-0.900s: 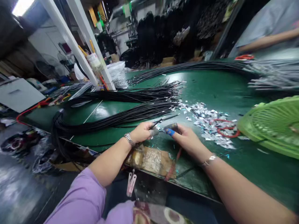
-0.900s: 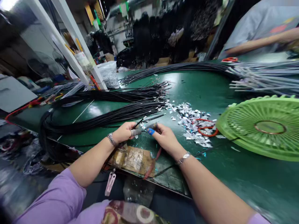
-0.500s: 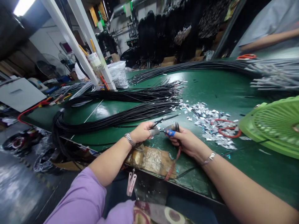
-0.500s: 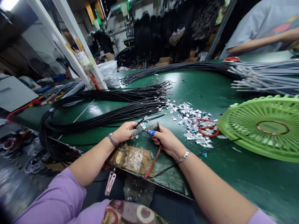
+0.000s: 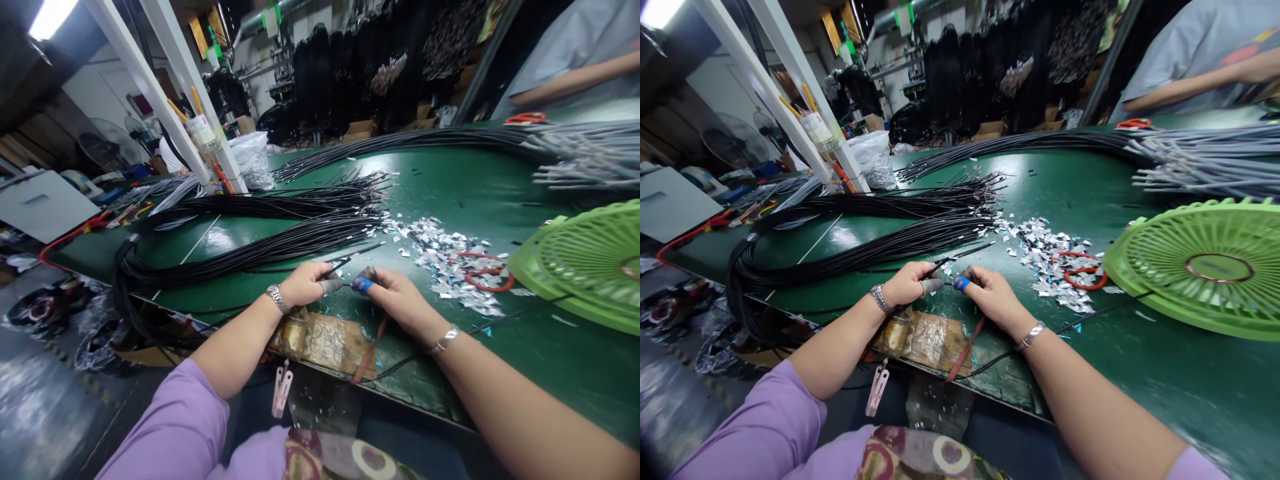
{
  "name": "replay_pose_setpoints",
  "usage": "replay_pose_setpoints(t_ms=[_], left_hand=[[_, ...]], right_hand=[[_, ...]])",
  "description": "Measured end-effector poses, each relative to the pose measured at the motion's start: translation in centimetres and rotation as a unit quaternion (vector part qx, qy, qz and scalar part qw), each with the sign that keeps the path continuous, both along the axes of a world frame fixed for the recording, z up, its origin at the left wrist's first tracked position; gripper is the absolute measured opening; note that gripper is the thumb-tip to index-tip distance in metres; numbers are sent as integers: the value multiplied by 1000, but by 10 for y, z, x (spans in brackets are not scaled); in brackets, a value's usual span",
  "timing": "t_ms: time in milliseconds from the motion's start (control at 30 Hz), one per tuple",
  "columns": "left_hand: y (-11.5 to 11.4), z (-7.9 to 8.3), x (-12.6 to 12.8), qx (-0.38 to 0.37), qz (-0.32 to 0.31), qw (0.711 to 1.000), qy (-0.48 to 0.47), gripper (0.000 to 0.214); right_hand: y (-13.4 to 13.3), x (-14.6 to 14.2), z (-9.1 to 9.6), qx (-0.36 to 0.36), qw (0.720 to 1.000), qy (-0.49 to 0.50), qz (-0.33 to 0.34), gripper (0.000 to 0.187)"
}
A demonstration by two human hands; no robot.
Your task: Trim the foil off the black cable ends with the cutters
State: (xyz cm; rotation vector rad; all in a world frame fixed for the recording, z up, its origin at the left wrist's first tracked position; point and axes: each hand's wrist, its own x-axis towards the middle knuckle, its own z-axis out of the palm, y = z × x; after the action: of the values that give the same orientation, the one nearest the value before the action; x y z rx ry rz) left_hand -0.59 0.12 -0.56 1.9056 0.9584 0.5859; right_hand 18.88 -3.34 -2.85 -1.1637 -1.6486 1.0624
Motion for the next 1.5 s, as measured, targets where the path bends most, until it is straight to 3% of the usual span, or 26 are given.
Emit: replay_pose_setpoints(t_ms=[167,267,400,700,1067,1167,1267,1367,1500], left_hand=[[-3,2,2,-12,-59,998,18,23],[-4,1,3,-71,-38,996,37,23],[-3,-2,3,-128,-4,992,-1,28],[-2,2,3,-96,11,995,-4,25],[-3,4,3,-56,2,998,-13,19],[-3,3,3,-67,9,998,-7,22],[-3,2,3,-93,23,995,6,25],[-3,4,4,-121,39,992,12,21],[-4,8,5,-131,62,989,18,17]], right_hand=[[1,-7,2,-15,1000,0,4,37],[0,-9,3,-34,999,24,-23,39],[-1,-8,3,-141,983,105,-43,43],[-1,-6,2,-259,945,199,29,38],[-3,-8,6,-259,947,185,53,44],[-3,-7,4,-216,965,139,57,42],[-3,-7,2,-58,998,28,17,33],[-5,-6,2,70,994,-80,-27,27],[-8,-6,4,107,984,-128,-54,20]])
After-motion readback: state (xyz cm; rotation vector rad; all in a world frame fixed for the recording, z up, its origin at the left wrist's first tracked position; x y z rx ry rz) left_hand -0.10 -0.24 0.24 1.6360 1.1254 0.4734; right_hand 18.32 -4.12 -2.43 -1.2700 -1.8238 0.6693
